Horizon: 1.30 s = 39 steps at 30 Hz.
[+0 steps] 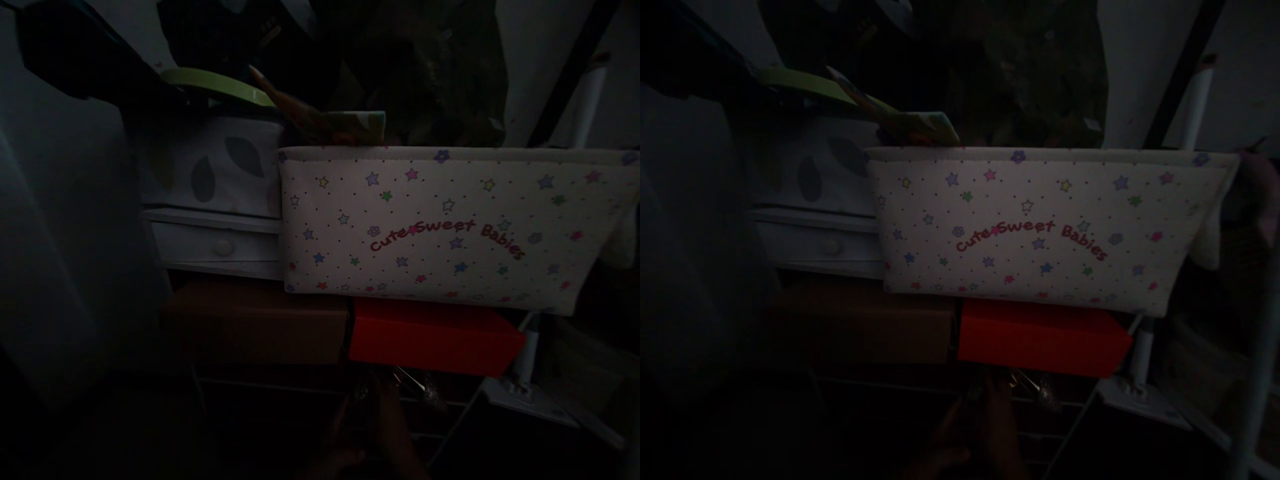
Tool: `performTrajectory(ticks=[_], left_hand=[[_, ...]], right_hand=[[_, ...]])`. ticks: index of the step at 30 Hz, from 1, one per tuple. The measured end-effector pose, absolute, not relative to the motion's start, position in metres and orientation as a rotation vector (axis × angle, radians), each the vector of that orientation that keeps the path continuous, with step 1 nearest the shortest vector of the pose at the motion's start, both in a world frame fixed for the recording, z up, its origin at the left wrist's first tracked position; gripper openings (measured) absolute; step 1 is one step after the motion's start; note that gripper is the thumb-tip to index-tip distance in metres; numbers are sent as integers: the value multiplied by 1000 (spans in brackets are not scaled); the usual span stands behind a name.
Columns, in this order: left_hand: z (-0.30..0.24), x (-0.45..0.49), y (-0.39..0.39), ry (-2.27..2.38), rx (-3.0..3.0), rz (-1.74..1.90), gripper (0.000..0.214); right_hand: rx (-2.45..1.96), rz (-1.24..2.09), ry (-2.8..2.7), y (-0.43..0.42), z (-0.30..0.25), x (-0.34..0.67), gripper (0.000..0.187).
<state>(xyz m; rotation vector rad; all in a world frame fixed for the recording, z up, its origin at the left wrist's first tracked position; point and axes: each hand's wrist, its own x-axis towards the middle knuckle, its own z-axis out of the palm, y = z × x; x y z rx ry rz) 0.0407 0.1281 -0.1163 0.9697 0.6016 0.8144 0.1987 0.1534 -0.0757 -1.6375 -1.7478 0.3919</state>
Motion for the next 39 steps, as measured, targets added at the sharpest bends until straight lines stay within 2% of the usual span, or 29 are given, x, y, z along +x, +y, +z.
performTrajectory(ticks=[4,10,17,25,30,39], left_hand=[[-135,47,144,351,963,962,91],[-127,46,147,335,903,978,72],[-98,42,137,265,1097,899,77],[-76,33,128,411,1072,841,87],[-75,31,128,439,1041,848,93],[-57,28,117,498,1023,889,81]], right_hand=[[-1581,588,-1575,155,-69,203,58],[-1499,838,-1275,153,-59,202,76],[-1360,1014,-967,150,-37,195,77],[-1279,1019,-950,155,-40,185,65],[-1220,1074,-882,155,-37,177,72],[-1218,987,-908,161,-49,174,73]])
